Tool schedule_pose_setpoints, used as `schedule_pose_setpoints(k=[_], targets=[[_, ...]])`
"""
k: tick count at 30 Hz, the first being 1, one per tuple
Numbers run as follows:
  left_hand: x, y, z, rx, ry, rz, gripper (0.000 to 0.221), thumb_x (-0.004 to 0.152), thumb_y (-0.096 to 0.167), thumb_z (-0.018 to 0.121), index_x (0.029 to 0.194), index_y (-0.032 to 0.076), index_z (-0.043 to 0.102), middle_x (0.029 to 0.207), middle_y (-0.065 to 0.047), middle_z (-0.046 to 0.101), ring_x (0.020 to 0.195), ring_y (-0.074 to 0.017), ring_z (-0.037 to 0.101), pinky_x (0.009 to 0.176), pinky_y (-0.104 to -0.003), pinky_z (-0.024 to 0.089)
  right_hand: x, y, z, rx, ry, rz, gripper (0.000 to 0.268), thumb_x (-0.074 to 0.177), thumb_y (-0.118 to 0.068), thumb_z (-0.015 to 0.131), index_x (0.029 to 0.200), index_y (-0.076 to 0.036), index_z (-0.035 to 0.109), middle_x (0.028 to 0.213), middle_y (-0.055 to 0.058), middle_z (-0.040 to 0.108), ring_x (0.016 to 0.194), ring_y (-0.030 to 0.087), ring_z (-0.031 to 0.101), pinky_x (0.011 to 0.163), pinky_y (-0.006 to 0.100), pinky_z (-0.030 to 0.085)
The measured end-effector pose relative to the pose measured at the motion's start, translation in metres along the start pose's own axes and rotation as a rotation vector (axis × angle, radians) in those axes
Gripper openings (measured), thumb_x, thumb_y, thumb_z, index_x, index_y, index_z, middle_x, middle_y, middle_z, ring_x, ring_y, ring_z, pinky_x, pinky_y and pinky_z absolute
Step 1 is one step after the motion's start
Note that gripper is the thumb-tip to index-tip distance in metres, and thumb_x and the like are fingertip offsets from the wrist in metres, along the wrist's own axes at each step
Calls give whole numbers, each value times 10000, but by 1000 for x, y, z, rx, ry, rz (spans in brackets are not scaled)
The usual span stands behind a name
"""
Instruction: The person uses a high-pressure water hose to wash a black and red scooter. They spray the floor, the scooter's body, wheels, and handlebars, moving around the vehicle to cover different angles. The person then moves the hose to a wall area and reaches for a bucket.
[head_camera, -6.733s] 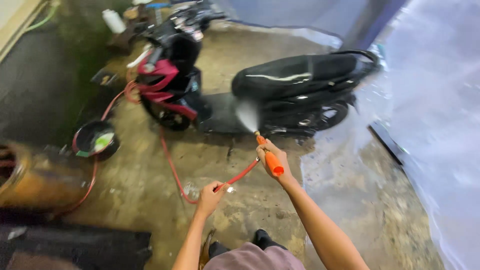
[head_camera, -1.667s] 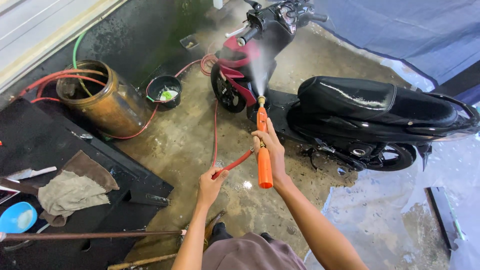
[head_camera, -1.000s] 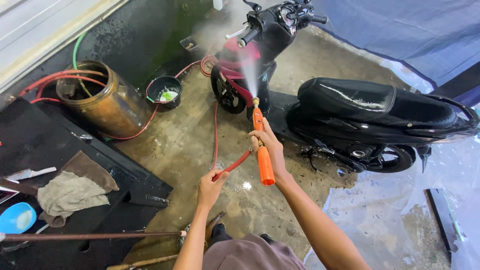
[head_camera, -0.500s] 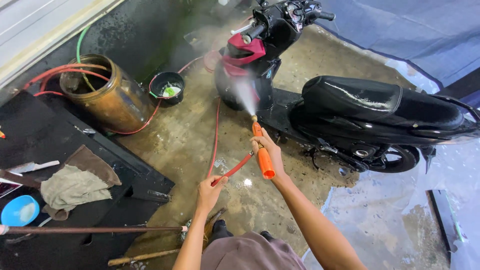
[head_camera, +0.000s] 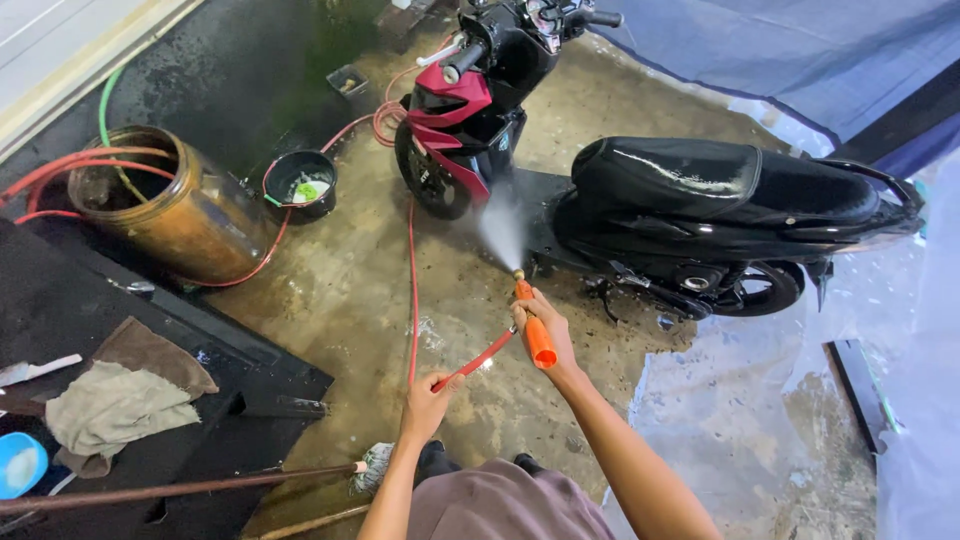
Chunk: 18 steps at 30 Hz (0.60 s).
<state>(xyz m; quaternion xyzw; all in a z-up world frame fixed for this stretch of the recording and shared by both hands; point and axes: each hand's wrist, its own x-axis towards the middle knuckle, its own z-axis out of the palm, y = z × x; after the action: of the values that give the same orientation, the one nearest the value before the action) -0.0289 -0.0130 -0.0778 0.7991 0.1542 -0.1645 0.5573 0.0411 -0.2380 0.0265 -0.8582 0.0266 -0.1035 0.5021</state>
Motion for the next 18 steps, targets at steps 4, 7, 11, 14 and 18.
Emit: schedule_pose_setpoints(k=[4, 7, 11, 14, 18], targets=[[-7, 6, 1, -2, -7, 25, 454, 808, 612, 785, 881, 166, 823, 693, -86, 687, 718, -198, 638, 718, -315, 501, -8, 8, -13, 4, 10, -10, 142, 940, -167, 683, 1042, -138, 777, 1213, 322, 676, 1246, 461, 577, 1032, 549, 480], [-16, 21, 1, -29, -21, 94, 431, 832, 464, 755, 885, 38, 790, 605, 21, 595, 535, -91, 478, 510, -257, 403, -16, 13, -23, -43, -22, 107, 373, 893, -216, 675, 1246, -94, 680, 1016, 42, 761, 800, 175, 677, 737, 277, 533], [-15, 31, 5, 35, -67, 104, 464, 809, 515, 751, 895, 60, 792, 587, 29, 588, 520, -92, 481, 505, -267, 397, -26, 22, -37, -91, -8, 233, 421, 900, -310, 672, 1283, -136, 665, 1063, 41, 765, 901, 197, 718, 796, 289, 542], [-2, 38, 19, 114, -113, 154, 497, 805, 553, 733, 902, 68, 778, 589, 31, 577, 529, -103, 486, 519, -284, 414, -29, 24, -52, -133, 38, 359, 451, 903, -350, 628, 1331, -207, 630, 1138, 5, 761, 991, 221, 724, 845, 310, 539], [19, 47, 44, 211, -238, 167, 516, 830, 711, 714, 890, 206, 801, 775, -77, 721, 817, -257, 701, 780, -347, 520, -34, 21, -75, -161, 120, 585, 354, 978, -419, 581, 1330, -443, 600, 1313, 123, 688, 1270, 370, 595, 1147, 482, 443]])
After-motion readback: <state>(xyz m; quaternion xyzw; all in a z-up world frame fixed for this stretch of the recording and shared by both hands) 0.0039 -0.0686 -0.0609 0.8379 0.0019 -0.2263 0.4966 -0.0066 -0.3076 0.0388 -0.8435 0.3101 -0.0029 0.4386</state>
